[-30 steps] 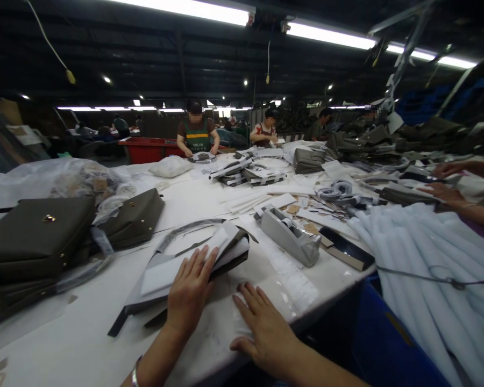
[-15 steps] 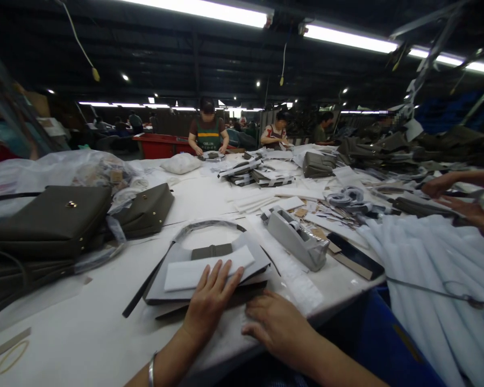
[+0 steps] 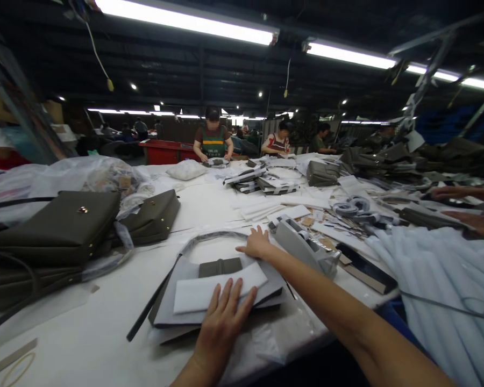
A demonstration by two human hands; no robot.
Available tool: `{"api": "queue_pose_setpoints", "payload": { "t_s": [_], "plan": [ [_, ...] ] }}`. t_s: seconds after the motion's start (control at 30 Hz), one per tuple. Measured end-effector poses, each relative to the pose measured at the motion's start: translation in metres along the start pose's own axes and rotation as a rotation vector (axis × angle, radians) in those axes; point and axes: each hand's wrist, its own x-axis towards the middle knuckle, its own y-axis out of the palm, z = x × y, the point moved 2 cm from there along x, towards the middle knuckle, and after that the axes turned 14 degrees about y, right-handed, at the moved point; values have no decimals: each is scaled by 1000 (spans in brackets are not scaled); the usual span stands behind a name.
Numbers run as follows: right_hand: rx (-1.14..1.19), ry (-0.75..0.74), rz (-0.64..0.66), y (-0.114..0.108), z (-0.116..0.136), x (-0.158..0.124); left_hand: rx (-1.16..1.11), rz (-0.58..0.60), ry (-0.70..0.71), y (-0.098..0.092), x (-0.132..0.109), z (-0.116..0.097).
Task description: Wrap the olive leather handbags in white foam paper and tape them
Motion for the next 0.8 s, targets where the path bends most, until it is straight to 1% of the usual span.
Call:
{"api": "queue_pose_setpoints", "payload": {
  "t_s": [0.13, 0.23, 0.3, 0.43, 0.47, 0.6, 0.7, 0.8],
  "plan": [
    [17, 109, 47, 12, 4, 14, -3, -50, -3, -3, -4, 6],
    [127, 144, 94, 16, 1, 20, 17, -63, -7, -1, -7, 8],
    [233, 134, 117, 17, -3, 23, 27, -77, -10, 2, -8, 8],
    [480, 58, 125, 14, -12, 25, 38, -154, -20, 6, -9, 9],
    [546, 33, 127, 12, -15, 23, 42, -159, -18, 5, -9, 9],
    [773, -84, 183, -4, -23, 7, 29, -81, 23, 1, -7, 11],
    [862, -160, 229, -17, -30, -12, 8, -72, -13, -3, -6, 10],
    [984, -251, 291, -23, -37, -38, -1, -46, -26, -5, -6, 10]
  ]
}}
